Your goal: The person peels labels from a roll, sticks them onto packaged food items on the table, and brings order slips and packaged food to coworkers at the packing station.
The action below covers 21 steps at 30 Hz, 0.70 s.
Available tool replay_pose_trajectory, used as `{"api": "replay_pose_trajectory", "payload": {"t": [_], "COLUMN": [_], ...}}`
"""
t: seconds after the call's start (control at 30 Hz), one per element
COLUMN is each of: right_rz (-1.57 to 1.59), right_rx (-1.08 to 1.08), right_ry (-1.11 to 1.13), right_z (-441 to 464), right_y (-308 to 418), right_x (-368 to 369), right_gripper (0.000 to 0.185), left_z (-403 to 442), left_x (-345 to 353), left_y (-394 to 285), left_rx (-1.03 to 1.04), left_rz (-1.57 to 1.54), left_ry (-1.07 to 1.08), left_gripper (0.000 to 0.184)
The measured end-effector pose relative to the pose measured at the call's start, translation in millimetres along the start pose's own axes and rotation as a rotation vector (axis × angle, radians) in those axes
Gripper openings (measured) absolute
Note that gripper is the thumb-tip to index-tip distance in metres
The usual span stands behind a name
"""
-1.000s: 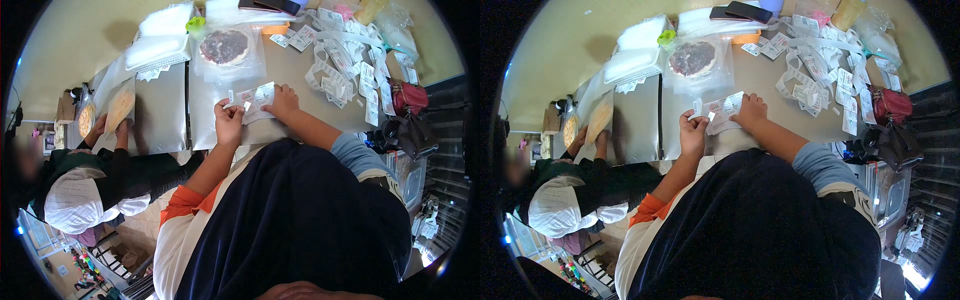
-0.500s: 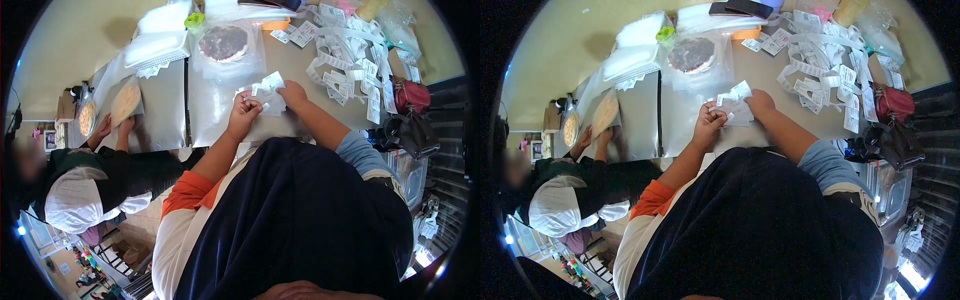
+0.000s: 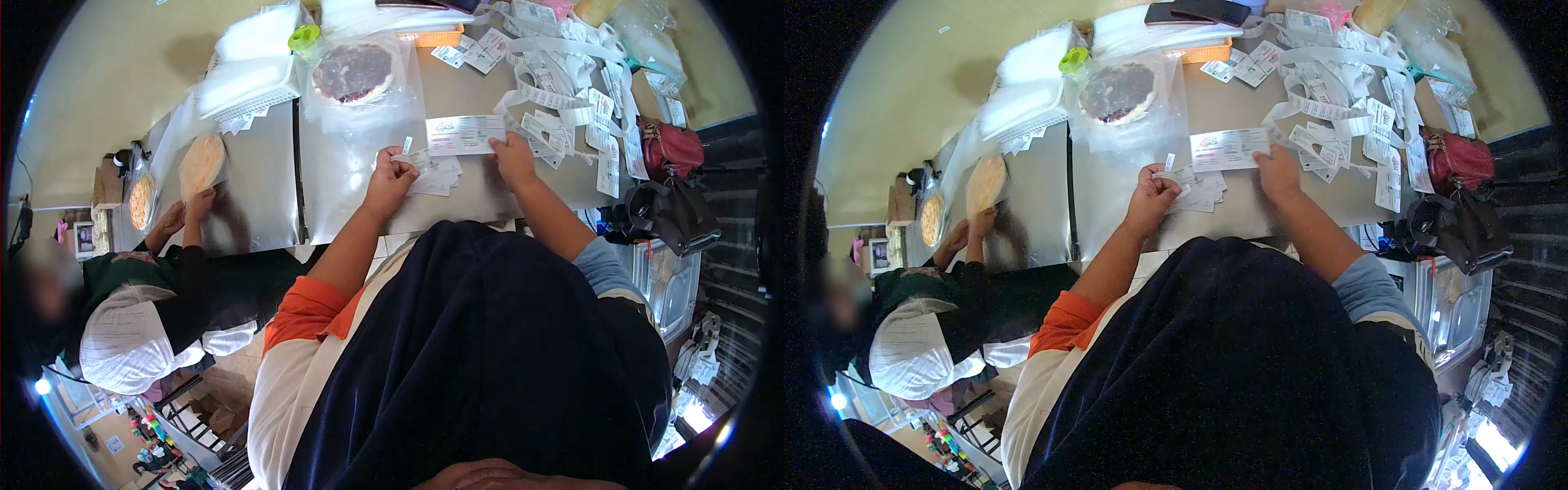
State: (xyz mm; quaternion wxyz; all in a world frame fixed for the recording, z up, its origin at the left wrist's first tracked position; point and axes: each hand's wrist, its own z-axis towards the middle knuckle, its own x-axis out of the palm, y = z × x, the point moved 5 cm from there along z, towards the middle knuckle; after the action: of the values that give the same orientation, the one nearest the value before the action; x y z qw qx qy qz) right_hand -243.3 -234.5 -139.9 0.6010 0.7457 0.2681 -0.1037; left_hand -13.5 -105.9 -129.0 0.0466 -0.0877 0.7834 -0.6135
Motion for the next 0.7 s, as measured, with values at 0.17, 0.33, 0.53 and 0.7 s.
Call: {"api": "replay_pose_trajectory", "payload": {"t": [0.17, 0.33, 0.53, 0.7], "right_rz": [-0.307, -0.443, -0.527, -0.535], "right_rx": [0.066, -0.045, -0.097, -0.224], "right_ry": [-0.032, -0.110, -0.140, -0.210], "right_z": [-18, -24, -35, -34], "right_y": [-10, -18, -3, -13], "right_x": [-32, -28, -28, -22], "right_gripper": [0.037, 0.037, 0.031, 0.027], "left_z": [2, 3, 5, 4], "left_x": [7, 14, 16, 19], "left_y": [-10, -23, -19, -17], "left_rx": [-0.081, -0.139, -0.144, -0.163], "left_rz": [0.355, 0.543, 0.642, 0.709], "left_ry": [-0.053, -0.070, -0.071, -0.084], "left_gripper": [0.045, 0.045, 0.045, 0.050]}}
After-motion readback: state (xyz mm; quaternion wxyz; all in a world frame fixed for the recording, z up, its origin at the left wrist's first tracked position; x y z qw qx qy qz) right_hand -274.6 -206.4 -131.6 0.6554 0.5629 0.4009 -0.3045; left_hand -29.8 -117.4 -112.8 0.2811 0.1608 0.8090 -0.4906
